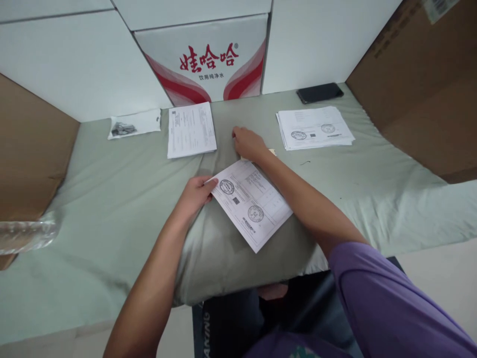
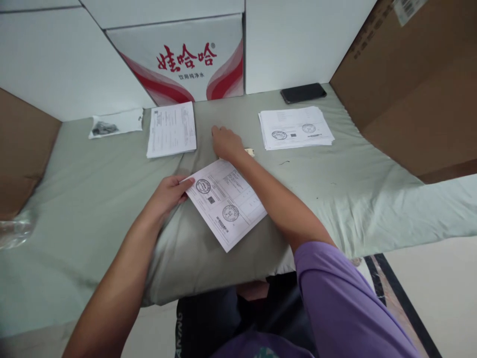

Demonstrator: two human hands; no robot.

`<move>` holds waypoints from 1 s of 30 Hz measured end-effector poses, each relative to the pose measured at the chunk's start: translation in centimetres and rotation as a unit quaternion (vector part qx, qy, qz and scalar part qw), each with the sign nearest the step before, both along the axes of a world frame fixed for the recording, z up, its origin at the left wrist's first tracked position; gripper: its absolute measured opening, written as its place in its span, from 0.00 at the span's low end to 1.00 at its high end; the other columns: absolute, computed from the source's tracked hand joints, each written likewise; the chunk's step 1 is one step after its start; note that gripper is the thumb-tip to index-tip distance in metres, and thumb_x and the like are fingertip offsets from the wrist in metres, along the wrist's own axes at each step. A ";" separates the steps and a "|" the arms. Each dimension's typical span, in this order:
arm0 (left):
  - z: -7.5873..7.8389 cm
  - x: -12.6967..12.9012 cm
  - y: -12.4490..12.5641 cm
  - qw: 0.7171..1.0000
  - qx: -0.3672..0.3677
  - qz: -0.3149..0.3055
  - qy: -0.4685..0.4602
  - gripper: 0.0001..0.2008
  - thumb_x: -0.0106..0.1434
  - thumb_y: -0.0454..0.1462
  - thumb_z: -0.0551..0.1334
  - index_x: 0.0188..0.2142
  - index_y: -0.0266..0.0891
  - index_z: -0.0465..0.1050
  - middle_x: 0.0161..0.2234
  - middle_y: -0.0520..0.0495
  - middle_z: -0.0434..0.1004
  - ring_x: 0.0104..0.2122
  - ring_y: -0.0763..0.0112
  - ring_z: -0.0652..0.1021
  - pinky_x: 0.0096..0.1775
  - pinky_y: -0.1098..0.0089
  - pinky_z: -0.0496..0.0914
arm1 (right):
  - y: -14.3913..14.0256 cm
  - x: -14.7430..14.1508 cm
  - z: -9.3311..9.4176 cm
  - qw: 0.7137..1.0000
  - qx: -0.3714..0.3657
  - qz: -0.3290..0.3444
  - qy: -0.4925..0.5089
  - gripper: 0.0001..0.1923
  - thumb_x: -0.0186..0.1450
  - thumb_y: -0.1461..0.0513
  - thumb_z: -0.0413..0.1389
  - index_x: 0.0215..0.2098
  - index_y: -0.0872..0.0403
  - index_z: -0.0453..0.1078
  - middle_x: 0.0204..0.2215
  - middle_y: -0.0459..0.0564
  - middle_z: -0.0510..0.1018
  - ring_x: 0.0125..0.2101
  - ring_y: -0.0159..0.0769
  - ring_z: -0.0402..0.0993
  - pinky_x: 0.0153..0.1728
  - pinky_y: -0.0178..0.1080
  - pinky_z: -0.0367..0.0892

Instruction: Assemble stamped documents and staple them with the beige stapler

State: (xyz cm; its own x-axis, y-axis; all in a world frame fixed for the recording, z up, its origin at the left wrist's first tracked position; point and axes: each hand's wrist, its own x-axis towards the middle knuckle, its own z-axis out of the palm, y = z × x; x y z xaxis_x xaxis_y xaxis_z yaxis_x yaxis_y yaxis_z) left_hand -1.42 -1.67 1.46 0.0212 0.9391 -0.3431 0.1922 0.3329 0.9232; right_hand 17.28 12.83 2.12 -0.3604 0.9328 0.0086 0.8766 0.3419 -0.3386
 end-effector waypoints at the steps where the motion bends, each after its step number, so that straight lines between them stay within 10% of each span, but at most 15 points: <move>1: 0.0 0.0 0.0 1.000 0.002 -0.002 0.001 0.16 0.58 0.46 0.65 0.31 0.33 0.79 0.19 0.51 0.69 0.17 0.77 0.63 0.20 0.73 0.54 | 0.1 0.1 -0.1 1.000 -0.002 -0.003 0.008 0.19 0.73 0.64 0.39 0.55 0.56 0.66 0.53 0.63 0.74 0.49 0.52 0.72 0.48 0.52 0.67; 23: 1.5 -1.9 -0.5 0.998 0.026 0.050 0.008 0.15 0.56 0.46 0.67 0.30 0.34 0.78 0.18 0.52 0.68 0.15 0.78 0.61 0.19 0.73 0.52 | 0.2 1.0 2.3 0.982 0.014 -0.044 0.183 0.13 0.71 0.62 0.48 0.40 0.56 0.74 0.37 0.54 0.81 0.38 0.39 0.74 0.42 0.40 0.66; 30: 4.4 -5.5 -1.6 0.982 0.146 0.115 0.015 0.15 0.59 0.47 0.68 0.29 0.36 0.77 0.17 0.55 0.64 0.16 0.81 0.57 0.19 0.74 0.49 | -2.0 1.6 6.8 0.921 -0.169 0.095 0.339 0.16 0.72 0.54 0.53 0.33 0.57 0.73 0.31 0.50 0.79 0.30 0.30 0.69 0.35 0.34 0.64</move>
State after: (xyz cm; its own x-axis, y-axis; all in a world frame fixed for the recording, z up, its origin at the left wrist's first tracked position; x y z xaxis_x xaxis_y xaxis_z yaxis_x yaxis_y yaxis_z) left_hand -6.88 -3.29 5.87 -0.2086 0.9764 -0.0554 0.1707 0.0922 0.9810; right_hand 18.87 10.82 8.94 -0.5366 0.8438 0.0120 0.3603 0.2420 -0.9009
